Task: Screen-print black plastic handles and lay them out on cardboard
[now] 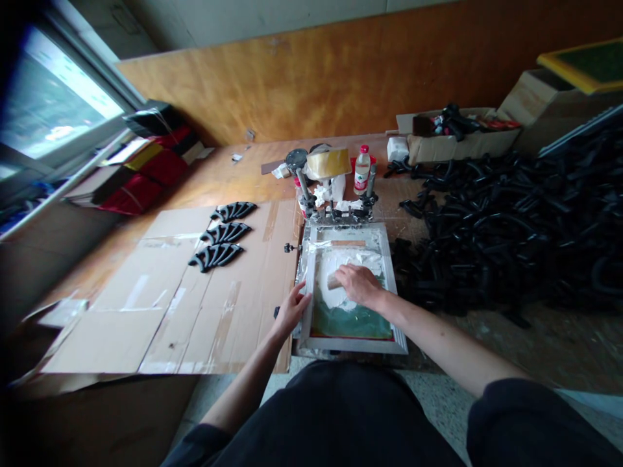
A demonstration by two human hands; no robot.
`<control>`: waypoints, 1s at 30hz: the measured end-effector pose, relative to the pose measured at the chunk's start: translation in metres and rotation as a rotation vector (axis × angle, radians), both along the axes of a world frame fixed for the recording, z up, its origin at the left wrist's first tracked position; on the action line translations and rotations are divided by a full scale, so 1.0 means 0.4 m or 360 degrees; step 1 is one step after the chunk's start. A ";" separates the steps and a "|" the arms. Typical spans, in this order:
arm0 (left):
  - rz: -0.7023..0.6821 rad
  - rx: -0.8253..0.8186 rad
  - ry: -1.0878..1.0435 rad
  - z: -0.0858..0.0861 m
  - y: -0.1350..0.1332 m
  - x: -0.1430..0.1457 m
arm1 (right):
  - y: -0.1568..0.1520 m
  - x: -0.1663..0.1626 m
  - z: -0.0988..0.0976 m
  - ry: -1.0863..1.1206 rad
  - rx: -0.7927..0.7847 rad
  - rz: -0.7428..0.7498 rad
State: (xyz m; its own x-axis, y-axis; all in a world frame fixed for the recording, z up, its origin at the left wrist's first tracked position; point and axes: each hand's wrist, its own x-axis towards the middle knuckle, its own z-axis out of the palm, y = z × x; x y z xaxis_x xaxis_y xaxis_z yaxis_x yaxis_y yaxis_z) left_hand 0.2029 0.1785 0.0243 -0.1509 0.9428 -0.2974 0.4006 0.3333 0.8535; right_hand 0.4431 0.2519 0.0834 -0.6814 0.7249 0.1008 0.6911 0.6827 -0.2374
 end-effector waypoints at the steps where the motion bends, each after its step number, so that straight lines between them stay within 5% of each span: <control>1: -0.0006 -0.0002 0.0004 -0.002 0.000 -0.001 | -0.024 0.015 -0.006 0.0008 0.0022 0.0138; 5: -0.0026 -0.0007 0.0019 0.000 0.001 0.000 | -0.050 0.057 0.005 0.0068 -0.0027 0.0501; 11: -0.0006 -0.0036 0.0014 0.022 0.002 0.004 | -0.026 0.028 -0.007 0.0277 0.0015 0.0184; 15: 0.0071 -0.0032 -0.0104 0.034 -0.001 0.007 | -0.077 0.036 -0.041 0.0304 -0.0015 0.0285; 19: 0.0089 -0.0052 -0.0208 0.059 -0.002 0.009 | -0.046 0.018 0.008 0.0307 -0.0177 0.0156; 24: 0.0077 0.0023 -0.0461 0.162 -0.005 0.006 | 0.131 -0.008 0.127 0.0375 -0.0036 -0.0319; 27: 0.0170 0.0149 -0.0582 0.256 0.016 0.013 | 0.228 0.105 0.159 0.0558 -0.0020 -0.0691; 30: 0.0229 0.0462 -0.0634 0.347 0.075 0.035 | 0.263 0.255 0.129 0.0733 -0.0102 -0.1112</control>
State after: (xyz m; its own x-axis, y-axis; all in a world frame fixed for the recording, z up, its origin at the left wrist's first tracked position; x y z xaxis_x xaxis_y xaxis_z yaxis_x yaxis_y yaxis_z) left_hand 0.2168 0.2084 0.1631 -0.2135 0.9730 -0.0874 -0.0071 0.0879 0.9961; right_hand 0.5451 0.3570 0.1351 0.0260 0.9787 0.2034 0.7746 0.1089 -0.6231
